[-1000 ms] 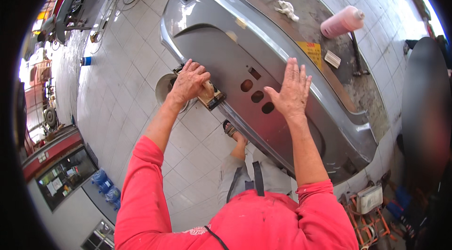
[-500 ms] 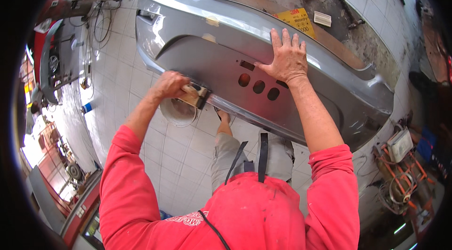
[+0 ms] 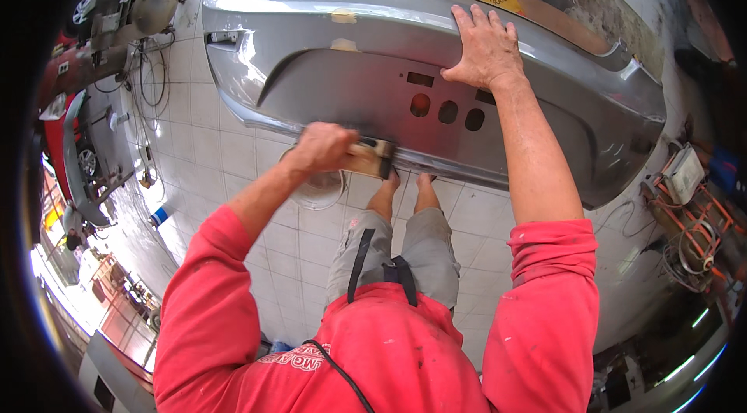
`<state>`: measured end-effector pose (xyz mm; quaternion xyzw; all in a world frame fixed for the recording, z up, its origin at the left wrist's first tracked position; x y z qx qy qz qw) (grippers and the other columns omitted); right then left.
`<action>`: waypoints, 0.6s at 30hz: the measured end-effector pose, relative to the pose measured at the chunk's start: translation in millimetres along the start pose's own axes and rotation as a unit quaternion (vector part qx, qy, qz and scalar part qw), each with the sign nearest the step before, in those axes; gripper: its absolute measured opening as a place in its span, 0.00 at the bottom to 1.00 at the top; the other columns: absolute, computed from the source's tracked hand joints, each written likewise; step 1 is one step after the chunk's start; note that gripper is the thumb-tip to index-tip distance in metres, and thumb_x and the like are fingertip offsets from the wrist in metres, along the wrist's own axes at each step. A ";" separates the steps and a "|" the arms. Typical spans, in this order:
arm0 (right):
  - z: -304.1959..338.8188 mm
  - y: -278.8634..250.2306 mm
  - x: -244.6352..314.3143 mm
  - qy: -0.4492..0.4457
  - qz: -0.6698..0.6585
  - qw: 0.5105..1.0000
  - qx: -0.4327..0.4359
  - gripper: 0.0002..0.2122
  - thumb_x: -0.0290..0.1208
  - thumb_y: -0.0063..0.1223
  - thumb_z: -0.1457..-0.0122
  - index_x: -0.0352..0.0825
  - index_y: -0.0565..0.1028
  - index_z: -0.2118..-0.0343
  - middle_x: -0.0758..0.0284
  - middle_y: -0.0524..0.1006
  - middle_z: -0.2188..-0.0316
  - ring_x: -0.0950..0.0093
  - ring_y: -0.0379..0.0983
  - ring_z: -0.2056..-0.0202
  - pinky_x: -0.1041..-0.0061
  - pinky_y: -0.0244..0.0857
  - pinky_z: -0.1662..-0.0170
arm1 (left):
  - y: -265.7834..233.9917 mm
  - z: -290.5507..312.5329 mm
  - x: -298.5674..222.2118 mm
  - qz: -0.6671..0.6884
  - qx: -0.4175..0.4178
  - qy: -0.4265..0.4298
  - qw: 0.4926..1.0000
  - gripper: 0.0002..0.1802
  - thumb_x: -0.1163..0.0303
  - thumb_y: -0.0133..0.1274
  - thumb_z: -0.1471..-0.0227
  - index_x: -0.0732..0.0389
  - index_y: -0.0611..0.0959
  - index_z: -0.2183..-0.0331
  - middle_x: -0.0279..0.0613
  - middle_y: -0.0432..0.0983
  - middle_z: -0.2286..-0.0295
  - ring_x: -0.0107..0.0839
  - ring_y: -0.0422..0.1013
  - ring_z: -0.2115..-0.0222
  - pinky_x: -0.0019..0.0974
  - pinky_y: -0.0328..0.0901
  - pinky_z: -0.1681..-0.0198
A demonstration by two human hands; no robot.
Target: The person wipes a red car hood with a cloth, then moves to a detached silver car bumper on a workbench. They apply a liquid from a pink bottle and sand the bumper surface with a sanding block, repeatedly dipping the block into a bucket of water.
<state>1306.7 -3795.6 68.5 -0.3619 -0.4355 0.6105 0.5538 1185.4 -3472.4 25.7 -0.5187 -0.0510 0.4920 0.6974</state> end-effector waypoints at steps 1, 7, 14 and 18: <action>1.7 0.3 1.4 0.012 -0.006 1.000 0.007 0.57 0.53 0.78 0.61 0.47 0.58 0.26 0.55 0.61 0.27 0.52 0.59 0.28 0.43 0.55 0.28 | -10.2 21.5 34.1 -0.001 -0.002 -0.024 1.000 0.13 0.55 0.66 0.50 0.55 0.88 0.74 0.50 0.84 0.77 0.51 0.82 0.73 0.52 0.76 0.67; -7.4 -0.7 8.3 0.033 -0.008 0.998 0.047 0.59 0.48 0.80 0.63 0.49 0.56 0.25 0.54 0.60 0.26 0.50 0.56 0.27 0.40 0.54 0.28 | -16.0 30.8 56.6 -0.005 0.037 -0.034 0.999 0.20 0.48 0.67 0.51 0.56 0.87 0.73 0.50 0.84 0.77 0.52 0.82 0.73 0.52 0.76 0.68; -8.6 0.0 6.1 0.030 -0.001 0.999 0.038 0.60 0.47 0.80 0.63 0.49 0.55 0.24 0.55 0.60 0.26 0.50 0.56 0.27 0.39 0.53 0.28 | 3.1 -2.3 16.6 -0.016 0.044 -0.011 0.999 0.18 0.51 0.66 0.49 0.58 0.87 0.72 0.55 0.82 0.77 0.56 0.81 0.72 0.54 0.75 0.67; -6.2 1.5 4.7 0.037 -0.006 0.999 0.034 0.59 0.47 0.80 0.62 0.49 0.56 0.24 0.56 0.59 0.26 0.51 0.56 0.27 0.39 0.53 0.28 | -35.9 69.7 126.3 -0.002 0.007 -0.051 0.999 0.22 0.47 0.66 0.48 0.59 0.86 0.73 0.53 0.82 0.78 0.55 0.81 0.74 0.53 0.74 0.69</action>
Point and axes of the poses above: each hand's wrist, its own z-axis away from the middle knuckle, its own y-axis out of the palm, x = y × z, the point moved 3 cm from there along -z, towards the middle knuckle
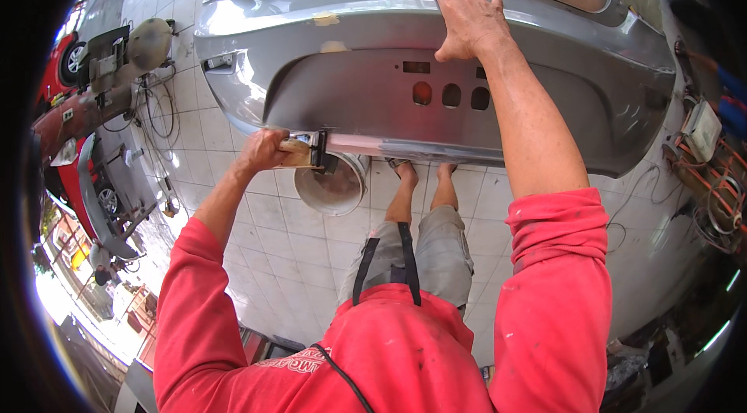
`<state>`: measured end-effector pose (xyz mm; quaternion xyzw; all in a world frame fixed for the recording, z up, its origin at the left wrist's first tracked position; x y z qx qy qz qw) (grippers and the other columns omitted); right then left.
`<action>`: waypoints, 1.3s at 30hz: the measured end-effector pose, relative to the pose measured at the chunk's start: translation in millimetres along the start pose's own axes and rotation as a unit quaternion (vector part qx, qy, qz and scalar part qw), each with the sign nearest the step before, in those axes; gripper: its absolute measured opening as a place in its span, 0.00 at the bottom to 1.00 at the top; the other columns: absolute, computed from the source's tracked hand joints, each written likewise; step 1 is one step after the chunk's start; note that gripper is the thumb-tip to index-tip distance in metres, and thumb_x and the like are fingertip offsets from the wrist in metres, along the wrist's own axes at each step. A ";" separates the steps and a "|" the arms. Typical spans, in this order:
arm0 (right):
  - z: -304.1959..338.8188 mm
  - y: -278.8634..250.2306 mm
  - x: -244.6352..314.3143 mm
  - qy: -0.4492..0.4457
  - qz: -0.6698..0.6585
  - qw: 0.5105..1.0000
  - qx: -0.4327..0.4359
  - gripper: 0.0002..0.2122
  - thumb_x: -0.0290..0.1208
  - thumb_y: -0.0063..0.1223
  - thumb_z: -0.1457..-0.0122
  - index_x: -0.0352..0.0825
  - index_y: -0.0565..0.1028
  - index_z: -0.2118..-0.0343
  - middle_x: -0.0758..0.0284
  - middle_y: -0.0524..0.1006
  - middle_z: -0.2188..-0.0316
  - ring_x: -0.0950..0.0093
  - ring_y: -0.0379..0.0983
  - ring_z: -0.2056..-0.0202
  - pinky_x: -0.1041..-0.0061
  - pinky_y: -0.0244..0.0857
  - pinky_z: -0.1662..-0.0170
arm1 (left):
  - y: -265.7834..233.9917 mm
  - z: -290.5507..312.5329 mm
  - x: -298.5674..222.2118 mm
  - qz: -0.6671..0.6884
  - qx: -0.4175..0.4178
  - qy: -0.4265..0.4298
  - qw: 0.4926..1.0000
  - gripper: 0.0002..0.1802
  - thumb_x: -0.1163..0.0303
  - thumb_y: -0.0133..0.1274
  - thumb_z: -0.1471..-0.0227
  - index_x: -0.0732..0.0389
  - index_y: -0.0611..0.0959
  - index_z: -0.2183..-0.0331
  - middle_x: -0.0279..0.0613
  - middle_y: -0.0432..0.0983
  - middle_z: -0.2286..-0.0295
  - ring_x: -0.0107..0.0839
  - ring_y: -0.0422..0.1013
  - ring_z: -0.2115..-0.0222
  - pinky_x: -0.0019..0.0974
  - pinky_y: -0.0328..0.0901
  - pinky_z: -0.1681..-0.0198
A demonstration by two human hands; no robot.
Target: The person wipes a red car hood with a cloth, then moves to a detached silver car bumper on a workbench. They apply a liquid from a pink bottle and sand the bumper surface with a sanding block, repeatedly dipping the block into a bucket of water.
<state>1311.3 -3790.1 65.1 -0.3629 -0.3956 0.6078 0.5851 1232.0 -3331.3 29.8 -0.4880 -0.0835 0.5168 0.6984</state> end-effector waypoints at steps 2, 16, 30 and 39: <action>-2.1 1.2 1.0 0.001 0.006 1.000 -0.003 0.59 0.46 0.80 0.62 0.49 0.56 0.24 0.56 0.59 0.26 0.51 0.56 0.27 0.39 0.53 0.28 | 10.5 -14.9 -11.8 -0.036 0.040 0.001 0.999 0.24 0.46 0.66 0.48 0.59 0.86 0.75 0.52 0.82 0.78 0.53 0.82 0.73 0.53 0.75 0.69; 1.3 1.1 0.2 0.009 -0.005 1.000 0.009 0.58 0.48 0.81 0.62 0.50 0.58 0.25 0.58 0.62 0.27 0.53 0.57 0.27 0.38 0.53 0.28 | 5.5 -32.9 -43.2 -0.034 0.084 -0.007 0.996 0.22 0.47 0.66 0.49 0.57 0.89 0.71 0.54 0.84 0.75 0.54 0.82 0.70 0.54 0.76 0.65; 4.0 -4.2 3.5 0.001 -0.008 1.000 0.012 0.58 0.48 0.81 0.62 0.48 0.57 0.25 0.57 0.63 0.29 0.51 0.57 0.27 0.37 0.54 0.29 | 14.7 -19.3 -26.4 -0.036 0.051 -0.028 0.998 0.22 0.47 0.68 0.51 0.57 0.89 0.69 0.54 0.84 0.74 0.55 0.82 0.69 0.55 0.75 0.64; 6.2 -9.3 2.2 0.003 -0.011 0.999 0.035 0.61 0.47 0.81 0.63 0.48 0.54 0.24 0.57 0.58 0.25 0.53 0.54 0.26 0.41 0.53 0.27 | 47.3 -67.6 -133.0 -0.025 0.037 0.016 0.999 0.18 0.52 0.65 0.50 0.58 0.88 0.68 0.55 0.84 0.71 0.57 0.82 0.67 0.56 0.75 0.61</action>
Point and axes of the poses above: each hand's wrist, its own z-axis away from the middle knuckle, its own y-axis out of the palm, x = y × z, the point moved 3 cm from there along -z, towards the middle knuckle
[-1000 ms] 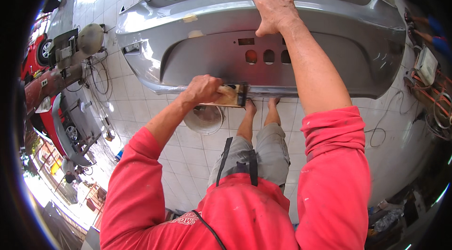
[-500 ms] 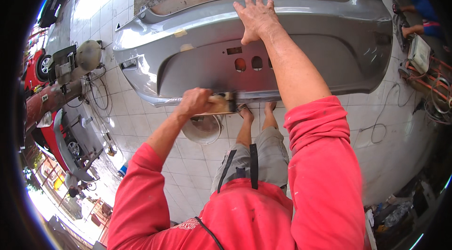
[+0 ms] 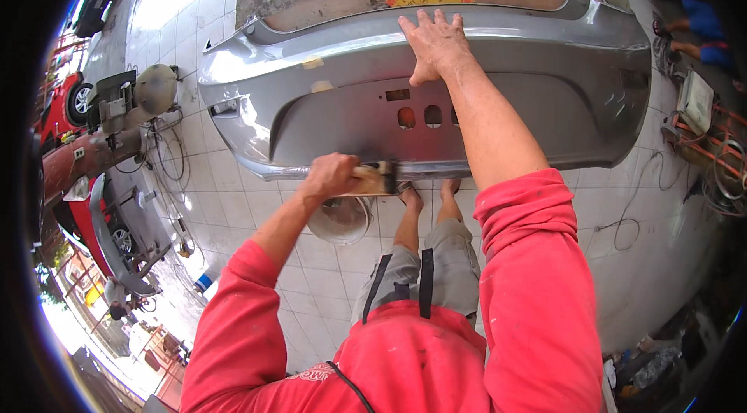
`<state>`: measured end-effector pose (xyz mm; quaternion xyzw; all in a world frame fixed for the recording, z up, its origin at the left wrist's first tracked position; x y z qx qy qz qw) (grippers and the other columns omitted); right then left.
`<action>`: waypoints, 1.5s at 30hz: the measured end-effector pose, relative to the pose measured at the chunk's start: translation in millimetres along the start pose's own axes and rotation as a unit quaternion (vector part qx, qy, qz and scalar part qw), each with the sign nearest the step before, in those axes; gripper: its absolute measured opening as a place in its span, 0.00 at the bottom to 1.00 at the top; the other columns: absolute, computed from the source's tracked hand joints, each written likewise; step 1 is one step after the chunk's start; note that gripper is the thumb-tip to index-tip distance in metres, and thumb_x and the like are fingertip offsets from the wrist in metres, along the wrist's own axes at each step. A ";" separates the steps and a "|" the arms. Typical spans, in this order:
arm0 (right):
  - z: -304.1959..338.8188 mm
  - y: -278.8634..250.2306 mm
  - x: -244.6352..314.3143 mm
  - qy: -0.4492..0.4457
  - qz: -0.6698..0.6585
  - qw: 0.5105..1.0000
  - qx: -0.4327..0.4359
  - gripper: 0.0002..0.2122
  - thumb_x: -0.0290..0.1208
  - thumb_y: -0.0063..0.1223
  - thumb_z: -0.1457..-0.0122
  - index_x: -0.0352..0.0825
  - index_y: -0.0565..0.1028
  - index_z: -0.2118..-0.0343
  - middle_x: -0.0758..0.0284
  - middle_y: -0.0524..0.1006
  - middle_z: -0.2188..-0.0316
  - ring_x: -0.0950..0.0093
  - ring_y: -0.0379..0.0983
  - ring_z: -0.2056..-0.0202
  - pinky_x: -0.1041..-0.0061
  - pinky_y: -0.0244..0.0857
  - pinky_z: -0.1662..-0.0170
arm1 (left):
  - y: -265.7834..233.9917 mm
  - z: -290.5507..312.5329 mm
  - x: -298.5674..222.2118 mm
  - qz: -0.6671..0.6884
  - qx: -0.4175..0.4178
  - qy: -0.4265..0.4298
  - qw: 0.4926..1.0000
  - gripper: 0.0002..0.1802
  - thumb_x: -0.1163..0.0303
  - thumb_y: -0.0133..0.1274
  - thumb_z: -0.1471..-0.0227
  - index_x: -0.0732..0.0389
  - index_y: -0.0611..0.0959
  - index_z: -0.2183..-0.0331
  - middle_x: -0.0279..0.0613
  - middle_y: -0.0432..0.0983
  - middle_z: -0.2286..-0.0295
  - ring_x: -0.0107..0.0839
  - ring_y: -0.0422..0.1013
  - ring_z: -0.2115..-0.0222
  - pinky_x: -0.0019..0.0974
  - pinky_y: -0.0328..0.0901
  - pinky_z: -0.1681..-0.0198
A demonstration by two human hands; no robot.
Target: The person wipes a red car hood with a cloth, then moves to a detached silver car bumper on a workbench. They apply a liquid from a pink bottle and sand the bumper surface with a sanding block, repeatedly dipping the block into a bucket of water.
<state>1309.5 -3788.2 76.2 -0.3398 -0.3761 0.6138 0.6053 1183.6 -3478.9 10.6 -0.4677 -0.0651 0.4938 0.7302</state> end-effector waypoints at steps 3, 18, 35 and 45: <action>1.8 1.4 -1.4 0.005 -0.006 1.000 0.002 0.61 0.47 0.81 0.63 0.48 0.53 0.24 0.57 0.58 0.25 0.54 0.54 0.26 0.41 0.52 0.27 | -20.9 47.6 96.4 -0.013 -0.006 -0.035 0.999 0.14 0.56 0.65 0.51 0.57 0.89 0.69 0.52 0.85 0.73 0.53 0.83 0.67 0.54 0.77 0.62; -2.0 6.8 -1.7 0.004 0.004 1.000 -0.013 0.60 0.47 0.81 0.63 0.49 0.55 0.24 0.58 0.59 0.25 0.53 0.55 0.26 0.39 0.52 0.28 | -25.1 28.5 94.3 0.003 0.071 -0.014 0.997 0.15 0.57 0.67 0.52 0.56 0.90 0.65 0.52 0.85 0.71 0.54 0.82 0.66 0.53 0.76 0.60; -3.1 12.1 -0.5 -0.003 0.016 1.000 -0.018 0.61 0.47 0.81 0.63 0.50 0.54 0.24 0.58 0.57 0.25 0.54 0.55 0.26 0.38 0.52 0.28 | -27.7 57.9 109.4 0.015 0.034 -0.039 0.999 0.15 0.54 0.66 0.49 0.56 0.89 0.67 0.53 0.84 0.74 0.55 0.82 0.69 0.54 0.75 0.64; -2.3 13.4 -1.9 -0.005 0.008 1.000 -0.020 0.60 0.45 0.80 0.63 0.49 0.55 0.24 0.58 0.58 0.26 0.54 0.55 0.26 0.40 0.53 0.28 | 12.2 -5.4 -21.4 0.008 -0.005 0.026 1.000 0.17 0.52 0.64 0.47 0.56 0.89 0.67 0.53 0.84 0.74 0.54 0.83 0.69 0.54 0.76 0.65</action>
Point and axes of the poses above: each hand's wrist, its own z-axis away from the middle knuckle, its own y-axis out of the palm, x = y × z, the point moved 3 cm from there along -z, towards the middle knuckle
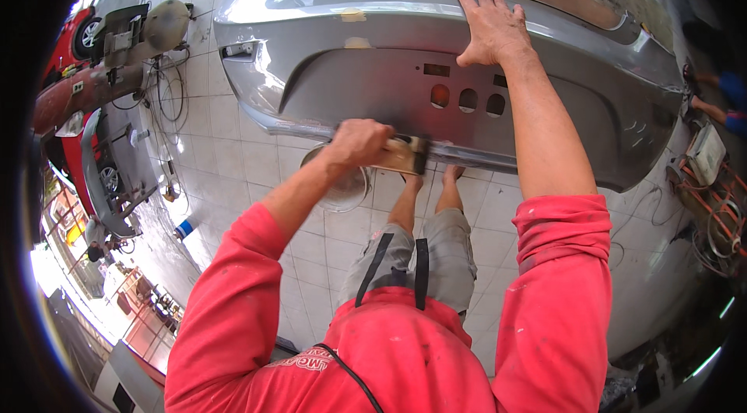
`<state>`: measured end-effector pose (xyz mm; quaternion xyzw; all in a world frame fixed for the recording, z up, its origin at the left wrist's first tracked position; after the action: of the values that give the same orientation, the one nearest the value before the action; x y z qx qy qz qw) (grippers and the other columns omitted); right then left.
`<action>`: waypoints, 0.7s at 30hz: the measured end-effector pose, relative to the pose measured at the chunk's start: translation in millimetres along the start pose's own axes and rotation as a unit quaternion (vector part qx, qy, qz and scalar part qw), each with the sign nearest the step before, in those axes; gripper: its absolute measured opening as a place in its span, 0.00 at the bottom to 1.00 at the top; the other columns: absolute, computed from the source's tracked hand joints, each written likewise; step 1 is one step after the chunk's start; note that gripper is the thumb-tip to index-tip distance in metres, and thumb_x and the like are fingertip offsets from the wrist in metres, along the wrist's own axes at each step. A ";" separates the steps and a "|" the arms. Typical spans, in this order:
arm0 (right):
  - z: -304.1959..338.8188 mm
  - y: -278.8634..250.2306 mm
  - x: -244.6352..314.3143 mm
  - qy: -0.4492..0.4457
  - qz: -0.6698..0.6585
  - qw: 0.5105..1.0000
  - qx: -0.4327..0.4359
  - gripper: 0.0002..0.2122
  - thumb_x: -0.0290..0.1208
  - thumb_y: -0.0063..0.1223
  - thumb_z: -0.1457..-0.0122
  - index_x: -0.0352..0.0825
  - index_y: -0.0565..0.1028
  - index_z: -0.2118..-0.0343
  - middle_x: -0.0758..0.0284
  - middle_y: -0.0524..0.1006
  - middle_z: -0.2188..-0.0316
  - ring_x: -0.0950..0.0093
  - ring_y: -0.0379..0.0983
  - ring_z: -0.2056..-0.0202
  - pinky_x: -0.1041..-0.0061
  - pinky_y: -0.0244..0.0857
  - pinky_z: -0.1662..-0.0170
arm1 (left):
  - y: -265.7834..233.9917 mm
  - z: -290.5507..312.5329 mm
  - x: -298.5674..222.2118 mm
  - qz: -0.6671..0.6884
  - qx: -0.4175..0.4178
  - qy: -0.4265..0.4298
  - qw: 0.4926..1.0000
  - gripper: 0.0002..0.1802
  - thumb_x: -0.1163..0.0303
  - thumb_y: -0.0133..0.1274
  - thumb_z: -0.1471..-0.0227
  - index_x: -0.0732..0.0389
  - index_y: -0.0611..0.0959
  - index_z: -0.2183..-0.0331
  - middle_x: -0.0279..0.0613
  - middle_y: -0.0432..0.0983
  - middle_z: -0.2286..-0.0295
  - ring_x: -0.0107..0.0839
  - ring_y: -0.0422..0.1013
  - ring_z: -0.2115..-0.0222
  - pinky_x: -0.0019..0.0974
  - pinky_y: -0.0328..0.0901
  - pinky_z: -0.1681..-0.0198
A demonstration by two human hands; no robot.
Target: The person wipes a red car hood with a cloth, then moves to a detached silver car bumper on a workbench. They apply a liquid from a pink bottle and sand the bumper surface with a sanding block, repeatedly dipping the block into a bucket of water.
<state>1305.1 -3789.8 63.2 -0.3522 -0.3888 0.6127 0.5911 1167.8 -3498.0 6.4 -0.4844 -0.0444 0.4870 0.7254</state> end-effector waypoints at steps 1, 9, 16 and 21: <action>0.1 0.7 1.9 0.000 -0.002 1.000 -0.003 0.60 0.45 0.81 0.63 0.49 0.55 0.24 0.57 0.58 0.25 0.54 0.55 0.26 0.40 0.53 0.28 | -6.5 18.5 28.8 -0.001 -0.004 -0.018 1.000 0.17 0.51 0.66 0.48 0.55 0.89 0.67 0.53 0.84 0.74 0.55 0.83 0.69 0.54 0.76 0.64; -1.1 0.1 0.9 0.002 0.008 1.000 -0.001 0.60 0.46 0.81 0.64 0.50 0.55 0.24 0.58 0.58 0.25 0.54 0.55 0.26 0.40 0.53 0.28 | -17.4 24.1 62.2 -0.008 0.040 -0.028 0.999 0.17 0.51 0.65 0.48 0.56 0.89 0.70 0.51 0.85 0.74 0.53 0.83 0.68 0.54 0.76 0.63; 0.9 5.2 -1.5 -0.002 0.001 1.000 -0.024 0.60 0.46 0.80 0.62 0.51 0.55 0.24 0.59 0.58 0.25 0.54 0.55 0.26 0.40 0.52 0.27 | -4.5 23.2 40.3 -0.021 -0.011 -0.037 0.999 0.16 0.54 0.65 0.48 0.58 0.86 0.72 0.50 0.85 0.74 0.52 0.83 0.69 0.53 0.77 0.64; -1.8 9.8 -0.6 0.011 0.021 1.000 -0.006 0.61 0.46 0.79 0.64 0.53 0.52 0.24 0.61 0.56 0.24 0.56 0.53 0.25 0.40 0.51 0.27 | -8.8 89.8 149.3 -0.011 -0.040 -0.074 0.996 0.21 0.46 0.68 0.50 0.53 0.91 0.64 0.49 0.85 0.73 0.50 0.83 0.71 0.51 0.76 0.65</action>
<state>1302.3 -3790.2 53.7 -0.3710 -0.3786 0.6184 0.5801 1203.4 -3327.4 -0.6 -0.4755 -0.1223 0.5114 0.7052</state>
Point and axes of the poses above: each hand's wrist, its own z-axis away from the middle knuckle, its own y-axis out of the palm, x = y × z, the point moved 3 cm from there along -z, towards the middle knuckle
